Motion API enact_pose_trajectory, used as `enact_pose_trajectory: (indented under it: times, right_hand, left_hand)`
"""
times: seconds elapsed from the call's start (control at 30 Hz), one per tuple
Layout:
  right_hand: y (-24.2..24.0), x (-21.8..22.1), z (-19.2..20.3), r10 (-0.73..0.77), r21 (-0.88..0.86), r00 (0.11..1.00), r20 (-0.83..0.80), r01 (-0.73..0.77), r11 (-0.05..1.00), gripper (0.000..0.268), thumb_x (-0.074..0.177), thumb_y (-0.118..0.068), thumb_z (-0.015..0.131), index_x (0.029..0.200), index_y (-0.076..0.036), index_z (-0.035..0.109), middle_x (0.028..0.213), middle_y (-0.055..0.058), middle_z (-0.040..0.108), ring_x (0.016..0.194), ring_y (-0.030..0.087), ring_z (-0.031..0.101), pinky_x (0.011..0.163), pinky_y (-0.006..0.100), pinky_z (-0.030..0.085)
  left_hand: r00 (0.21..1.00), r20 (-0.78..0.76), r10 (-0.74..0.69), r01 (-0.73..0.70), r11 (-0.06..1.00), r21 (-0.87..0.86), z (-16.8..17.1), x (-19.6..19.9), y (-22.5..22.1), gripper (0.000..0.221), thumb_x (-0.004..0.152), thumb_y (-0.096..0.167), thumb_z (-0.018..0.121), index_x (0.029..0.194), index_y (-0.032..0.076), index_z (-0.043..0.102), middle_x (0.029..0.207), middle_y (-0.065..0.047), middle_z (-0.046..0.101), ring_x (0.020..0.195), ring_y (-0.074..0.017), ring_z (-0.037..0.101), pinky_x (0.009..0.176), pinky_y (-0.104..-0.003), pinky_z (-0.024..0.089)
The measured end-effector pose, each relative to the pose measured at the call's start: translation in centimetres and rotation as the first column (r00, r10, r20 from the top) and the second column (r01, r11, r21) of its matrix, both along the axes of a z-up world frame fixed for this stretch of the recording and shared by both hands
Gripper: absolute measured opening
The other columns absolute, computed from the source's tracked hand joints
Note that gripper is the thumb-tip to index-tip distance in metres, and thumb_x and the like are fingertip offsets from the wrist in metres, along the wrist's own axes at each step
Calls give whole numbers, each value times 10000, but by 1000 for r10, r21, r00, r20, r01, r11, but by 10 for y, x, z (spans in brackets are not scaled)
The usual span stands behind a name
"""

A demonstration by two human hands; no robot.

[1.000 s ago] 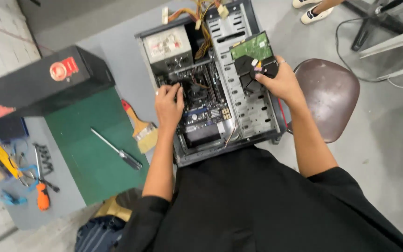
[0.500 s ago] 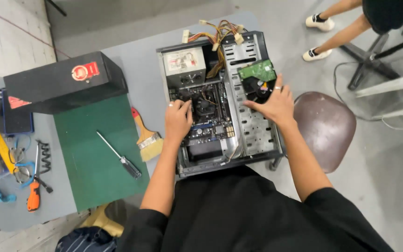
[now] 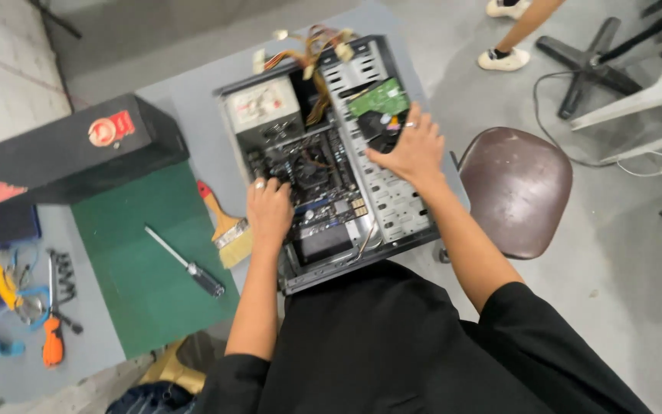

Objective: A person disassembles a desktop computer by unscrewing the power supply, removing a hard drive, and then cleaning the hard drive with a large paintbrush.

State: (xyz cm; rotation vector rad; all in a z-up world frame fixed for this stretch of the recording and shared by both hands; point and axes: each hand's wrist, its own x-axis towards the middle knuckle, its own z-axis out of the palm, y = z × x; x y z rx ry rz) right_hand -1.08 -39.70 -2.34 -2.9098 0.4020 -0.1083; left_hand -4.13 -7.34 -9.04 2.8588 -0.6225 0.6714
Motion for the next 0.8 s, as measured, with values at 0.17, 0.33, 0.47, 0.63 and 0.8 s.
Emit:
enact_pose_trajectory:
  times: [0.17,0.33,0.47,0.63,0.8]
  right_hand:
    - [16,10,-21,45,-65,998,50,-42,997,1441,503,-982,677,1486,18,342,1162,182,526,1038,409,568,801,549,464]
    - [33,5,-16,33,-31,999,32,-32,999,1416,503,-976,674,1459,21,363,1175,184,505,1055,412,562,818,541,470]
    - [36,-5,11,41,111,999,-29,-38,993,1438,502,-984,684,1474,22,348,1217,214,506,1101,454,549,846,598,475]
    - [34,-9,36,66,185,981,-181,-32,982,1381,662,-1004,553,1571,-19,222,1350,258,463,1240,512,484,964,650,427]
    - [11,-9,50,36,447,950,-310,112,888,1213,836,-872,526,1673,-139,43,1558,341,315,1465,551,293,1212,619,216]
  left_hand:
    - [998,-50,39,-38,999,19,-5,-2,23,67,820,196,798,885,181,798,816,-36,657,911,-251,615,874,-364,466]
    - [997,-64,51,-51,999,10,1,12,31,67,854,213,769,912,201,800,819,-25,660,899,-253,609,813,-366,453]
    - [996,-86,-6,-9,985,-173,10,12,28,68,877,230,754,918,222,807,778,-12,673,817,-267,621,782,-372,477]
    - [997,-74,17,-34,970,-241,2,2,28,103,878,216,735,929,247,819,783,-6,723,801,-252,648,821,-361,487]
    - [992,-128,-19,-10,976,-218,18,11,24,136,888,215,707,963,214,822,817,-28,765,798,-252,706,925,-406,460]
